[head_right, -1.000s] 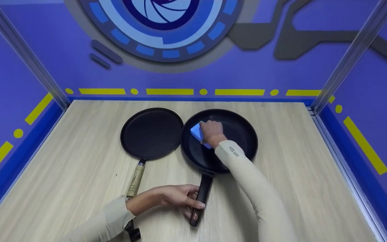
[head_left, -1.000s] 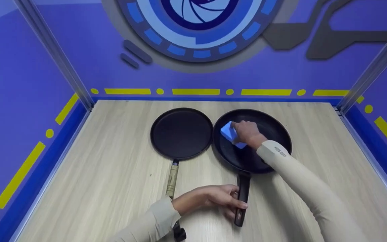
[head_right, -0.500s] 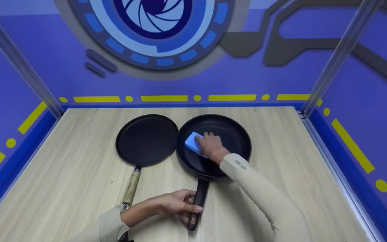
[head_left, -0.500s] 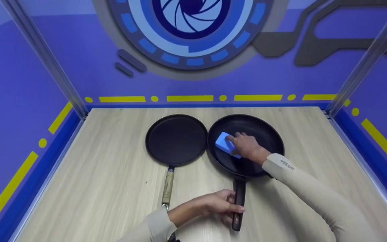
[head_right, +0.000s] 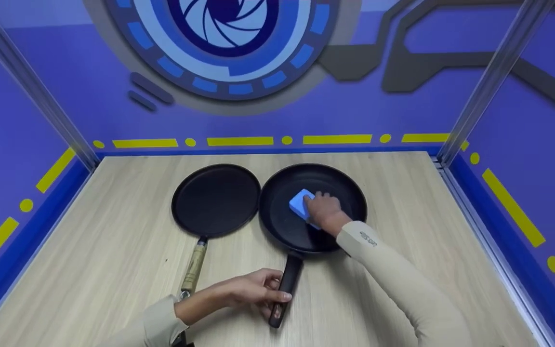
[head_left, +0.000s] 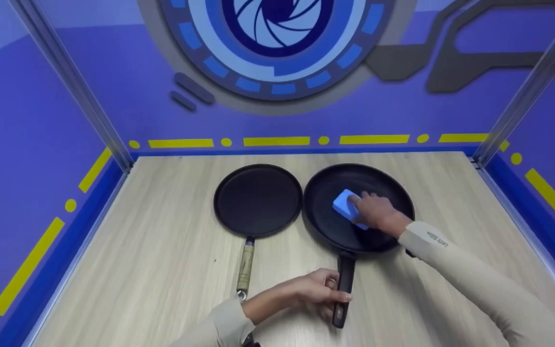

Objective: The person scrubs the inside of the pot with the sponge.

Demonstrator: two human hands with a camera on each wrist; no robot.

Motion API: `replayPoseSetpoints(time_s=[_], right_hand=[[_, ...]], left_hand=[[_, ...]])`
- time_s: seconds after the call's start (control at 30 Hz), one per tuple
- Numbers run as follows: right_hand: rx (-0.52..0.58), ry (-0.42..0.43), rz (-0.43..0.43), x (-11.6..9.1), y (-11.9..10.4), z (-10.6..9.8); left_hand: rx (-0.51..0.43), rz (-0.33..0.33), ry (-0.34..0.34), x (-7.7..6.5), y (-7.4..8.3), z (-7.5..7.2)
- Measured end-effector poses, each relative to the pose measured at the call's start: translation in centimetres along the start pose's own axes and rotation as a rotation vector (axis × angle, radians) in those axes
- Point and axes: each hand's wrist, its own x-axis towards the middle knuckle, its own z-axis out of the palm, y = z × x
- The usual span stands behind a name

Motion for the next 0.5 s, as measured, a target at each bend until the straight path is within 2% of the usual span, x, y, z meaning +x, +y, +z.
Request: replayPoseSetpoints(time_s=[0.17,0.33,0.4,0.5], right_hand=[[-0.053,0.004,-0.058,-1.5,-0.6,0.2],[-0.107,0.037,-0.091,-2.2,0.2,-0.1],[-0.098,0.044,-0.078,-2.0,1.1,-0.3],[-0.039,0.032,-0.015,-1.5,2.8,-0.3]], left_hand=[[-0.018,-0.003,0.028,-0.1,-0.2,0.3],[-0.038,0.006,0.068,-0.1,-0.3,0.8],[-0.051,0.008,0.072,0.0,-0.2,0.9],[-0.07,0.01,0.065,0.0,-0.2,1.0]])
